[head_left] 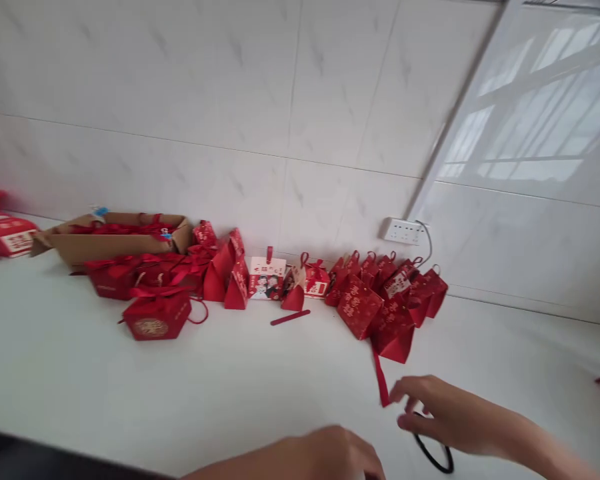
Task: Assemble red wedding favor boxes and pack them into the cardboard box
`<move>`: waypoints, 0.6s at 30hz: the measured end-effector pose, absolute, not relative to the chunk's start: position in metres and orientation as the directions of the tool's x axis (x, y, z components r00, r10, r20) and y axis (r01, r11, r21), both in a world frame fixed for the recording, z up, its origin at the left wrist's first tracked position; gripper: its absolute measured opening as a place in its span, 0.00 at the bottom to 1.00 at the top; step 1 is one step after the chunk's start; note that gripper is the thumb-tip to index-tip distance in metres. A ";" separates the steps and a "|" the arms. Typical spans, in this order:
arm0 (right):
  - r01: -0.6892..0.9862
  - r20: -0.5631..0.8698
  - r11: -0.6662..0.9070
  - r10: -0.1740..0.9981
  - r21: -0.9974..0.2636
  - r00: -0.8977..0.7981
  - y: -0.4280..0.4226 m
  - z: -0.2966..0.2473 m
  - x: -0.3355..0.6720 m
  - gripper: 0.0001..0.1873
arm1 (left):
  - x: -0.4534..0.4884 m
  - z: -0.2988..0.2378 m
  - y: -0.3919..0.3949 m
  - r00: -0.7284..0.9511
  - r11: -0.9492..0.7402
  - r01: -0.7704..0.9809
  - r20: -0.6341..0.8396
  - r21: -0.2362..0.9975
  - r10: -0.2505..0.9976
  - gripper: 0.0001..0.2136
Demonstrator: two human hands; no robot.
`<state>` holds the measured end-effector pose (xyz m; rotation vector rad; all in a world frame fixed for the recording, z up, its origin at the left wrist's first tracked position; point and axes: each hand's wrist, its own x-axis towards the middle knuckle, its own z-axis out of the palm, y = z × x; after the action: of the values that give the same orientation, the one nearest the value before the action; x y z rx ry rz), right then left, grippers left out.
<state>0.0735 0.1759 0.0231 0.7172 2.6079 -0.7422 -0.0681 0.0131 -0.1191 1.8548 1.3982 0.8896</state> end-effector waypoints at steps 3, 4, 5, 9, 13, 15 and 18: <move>0.246 -0.151 0.849 0.198 -0.468 -0.969 0.158 0.024 -0.027 0.19 | -0.138 -0.106 -0.021 -0.220 -0.146 0.605 0.341 0.782 0.914 0.10; 0.172 -0.049 0.884 0.167 -0.435 -0.985 0.151 0.025 -0.061 0.19 | -0.159 -0.104 -0.032 -0.319 -0.106 0.624 0.377 0.774 0.870 0.12; 0.148 0.048 0.910 0.180 -0.387 -0.982 0.142 0.028 -0.094 0.20 | -0.176 -0.103 -0.041 -0.404 -0.066 0.641 0.409 0.765 0.818 0.13; 0.169 0.201 0.918 0.253 -0.358 -0.946 0.095 0.042 -0.207 0.22 | -0.216 -0.111 -0.058 -0.543 0.033 0.691 0.489 0.722 0.682 0.12; 0.399 0.171 0.856 0.469 -0.330 -0.866 0.049 0.040 -0.276 0.32 | -0.223 -0.120 -0.053 -0.555 0.053 0.720 0.529 0.692 0.642 0.10; 0.501 0.161 0.812 0.561 -0.300 -0.812 0.040 0.035 -0.294 0.38 | -0.222 -0.121 -0.051 -0.553 0.056 0.725 0.532 0.687 0.641 0.10; 0.564 0.135 0.785 0.607 -0.255 -0.784 0.045 0.031 -0.302 0.40 | -0.220 -0.122 -0.051 -0.550 0.061 0.722 0.518 0.689 0.656 0.09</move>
<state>-0.3018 0.0448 0.0313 1.0507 3.1651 -0.3402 -0.2195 -0.0512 -0.1215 1.5196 2.3354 1.5905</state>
